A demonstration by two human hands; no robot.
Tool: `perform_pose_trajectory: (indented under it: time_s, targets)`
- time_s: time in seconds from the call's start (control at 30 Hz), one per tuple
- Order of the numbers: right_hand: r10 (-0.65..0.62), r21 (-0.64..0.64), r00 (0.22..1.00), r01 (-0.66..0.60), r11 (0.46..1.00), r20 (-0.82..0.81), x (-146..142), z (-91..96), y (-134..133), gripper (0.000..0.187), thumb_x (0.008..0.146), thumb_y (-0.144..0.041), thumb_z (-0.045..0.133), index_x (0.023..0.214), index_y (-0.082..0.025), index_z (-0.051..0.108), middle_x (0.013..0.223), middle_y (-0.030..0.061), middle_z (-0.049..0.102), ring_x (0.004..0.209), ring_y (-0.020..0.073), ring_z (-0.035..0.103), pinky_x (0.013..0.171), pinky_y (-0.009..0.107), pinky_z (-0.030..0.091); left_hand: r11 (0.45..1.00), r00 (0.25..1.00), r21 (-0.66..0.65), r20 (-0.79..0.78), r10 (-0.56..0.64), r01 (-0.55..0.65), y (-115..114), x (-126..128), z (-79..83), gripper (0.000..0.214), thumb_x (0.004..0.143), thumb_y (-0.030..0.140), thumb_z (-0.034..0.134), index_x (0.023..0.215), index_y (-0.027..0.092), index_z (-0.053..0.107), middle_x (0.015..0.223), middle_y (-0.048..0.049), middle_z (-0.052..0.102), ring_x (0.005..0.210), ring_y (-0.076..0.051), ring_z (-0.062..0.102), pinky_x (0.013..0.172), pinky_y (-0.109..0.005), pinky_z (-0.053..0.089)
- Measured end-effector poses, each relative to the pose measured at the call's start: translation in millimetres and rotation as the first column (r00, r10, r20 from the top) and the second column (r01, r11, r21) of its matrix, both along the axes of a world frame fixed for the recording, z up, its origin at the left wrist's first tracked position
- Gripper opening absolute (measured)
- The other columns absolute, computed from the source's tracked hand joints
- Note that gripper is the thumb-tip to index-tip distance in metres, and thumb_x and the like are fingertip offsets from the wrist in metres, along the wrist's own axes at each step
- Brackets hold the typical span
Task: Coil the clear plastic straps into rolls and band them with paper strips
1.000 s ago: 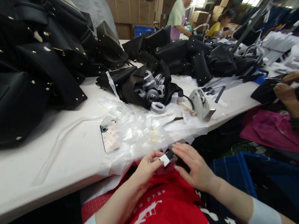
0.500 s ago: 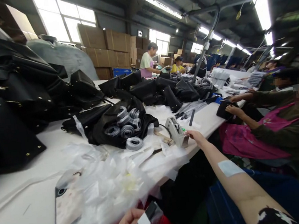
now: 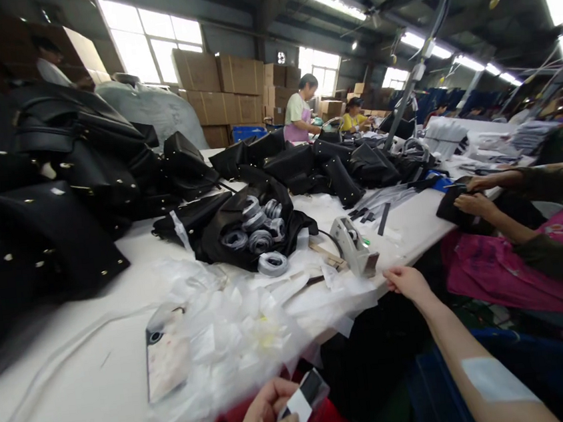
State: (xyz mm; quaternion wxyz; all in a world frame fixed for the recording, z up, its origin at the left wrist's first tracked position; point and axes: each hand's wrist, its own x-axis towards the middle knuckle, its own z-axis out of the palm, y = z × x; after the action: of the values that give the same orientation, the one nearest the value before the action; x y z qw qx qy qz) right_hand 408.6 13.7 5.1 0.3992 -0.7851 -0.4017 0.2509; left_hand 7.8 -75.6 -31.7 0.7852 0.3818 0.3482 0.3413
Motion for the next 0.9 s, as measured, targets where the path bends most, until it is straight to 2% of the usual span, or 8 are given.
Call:
perform_pose_trajectory:
  time_s: [0.13, 0.23, 0.37, 0.47, 0.63, 0.77, 0.83, 0.9]
  targets:
    - [0.167, 0.006, 0.979, -0.167, 0.986, -0.115, -71, 12.2, -35, 0.03, 0.075, -0.047, 0.065, 0.081, -0.018, 0.068, 0.062, 0.0034, 0.066, 0.055, 0.0166, 0.062, 0.052, 0.027, 0.05, 0.986, 0.986, 0.11, -0.097, 0.138, -0.127, -4, 5, 22.4, 0.035, 0.067, 0.04, 0.077, 0.087, 0.016, 0.062, 0.081, -0.0042, 0.066, 0.077, -0.018, 0.059, 0.071, -0.027, 0.043]
    - [0.43, 0.089, 0.83, -0.427, 0.9, -0.355, -148, 19.7, -68, 0.033, 0.075, -0.05, 0.069, 0.08, -0.017, 0.068, 0.058, 0.0007, 0.063, 0.051, 0.0131, 0.058, 0.05, 0.025, 0.05, 0.954, 0.948, 0.222, -0.203, 0.245, -0.2, -4, 9, 32.3, 0.028, 0.071, 0.031, 0.071, 0.091, 0.016, 0.059, 0.085, -0.0041, 0.067, 0.083, -0.018, 0.061, 0.079, -0.028, 0.045]
    - [0.522, 0.088, 0.646, -0.579, 0.811, -0.556, -220, 20.0, -99, 0.032, 0.075, -0.048, 0.072, 0.074, -0.016, 0.067, 0.052, -0.0021, 0.059, 0.044, 0.0095, 0.052, 0.045, 0.022, 0.046, 0.923, 0.913, 0.323, -0.272, 0.303, -0.21, -7, 4, 30.5, 0.023, 0.077, 0.027, 0.063, 0.097, 0.016, 0.057, 0.088, -0.0047, 0.067, 0.083, -0.018, 0.062, 0.08, -0.029, 0.047]
    - [0.507, 0.059, 0.615, -0.599, 0.798, -0.604, -237, 14.4, -105, 0.033, 0.073, -0.048, 0.073, 0.071, -0.016, 0.066, 0.05, -0.0029, 0.057, 0.042, 0.0088, 0.05, 0.043, 0.021, 0.044, 0.9, 0.888, 0.386, -0.315, 0.335, -0.202, -11, -3, 28.4, 0.02, 0.08, 0.022, 0.061, 0.098, 0.016, 0.058, 0.09, -0.0049, 0.067, 0.084, -0.017, 0.063, 0.079, -0.029, 0.049]
    - [0.472, -0.007, 0.627, -0.606, 0.795, -0.62, -241, 8.4, -101, 0.037, 0.071, -0.05, 0.074, 0.067, -0.015, 0.063, 0.049, -0.0034, 0.057, 0.04, 0.007, 0.047, 0.04, 0.019, 0.04, 0.872, 0.875, 0.447, -0.318, 0.365, -0.202, -13, -9, 28.1, 0.019, 0.08, 0.021, 0.061, 0.099, 0.016, 0.059, 0.092, -0.0044, 0.068, 0.085, -0.017, 0.064, 0.08, -0.029, 0.049]
    - [0.475, -0.025, 0.562, -0.662, 0.749, -0.678, -245, 6.0, -100, 0.038, 0.069, -0.05, 0.076, 0.072, -0.014, 0.066, 0.055, -0.001, 0.063, 0.045, 0.0088, 0.055, 0.048, 0.021, 0.046, 0.858, 0.836, 0.456, -0.354, 0.419, -0.237, -14, -11, 25.3, 0.017, 0.081, 0.029, 0.064, 0.092, 0.016, 0.061, 0.084, -0.0028, 0.069, 0.077, -0.017, 0.064, 0.072, -0.027, 0.05]
    - [0.484, 0.011, 0.507, -0.683, 0.73, -0.713, -248, 4.2, -100, 0.038, 0.069, -0.049, 0.076, 0.079, -0.013, 0.069, 0.063, 0.0013, 0.067, 0.053, 0.0113, 0.06, 0.056, 0.024, 0.049, 0.824, 0.792, 0.492, -0.367, 0.489, -0.281, -14, -12, 23.7, 0.017, 0.081, 0.03, 0.064, 0.091, 0.017, 0.063, 0.081, -0.0024, 0.069, 0.073, -0.017, 0.064, 0.069, -0.027, 0.05]
    - [0.497, 0.071, 0.478, -0.665, 0.743, -0.725, -254, 1.8, -99, 0.035, 0.07, -0.047, 0.076, 0.081, -0.013, 0.07, 0.067, 0.0019, 0.068, 0.059, 0.0128, 0.062, 0.061, 0.025, 0.05, 0.741, 0.746, 0.606, -0.343, 0.571, -0.289, -14, -13, 23.6, 0.013, 0.082, 0.028, 0.063, 0.089, 0.018, 0.064, 0.082, -0.0024, 0.069, 0.075, -0.018, 0.064, 0.071, -0.029, 0.051]
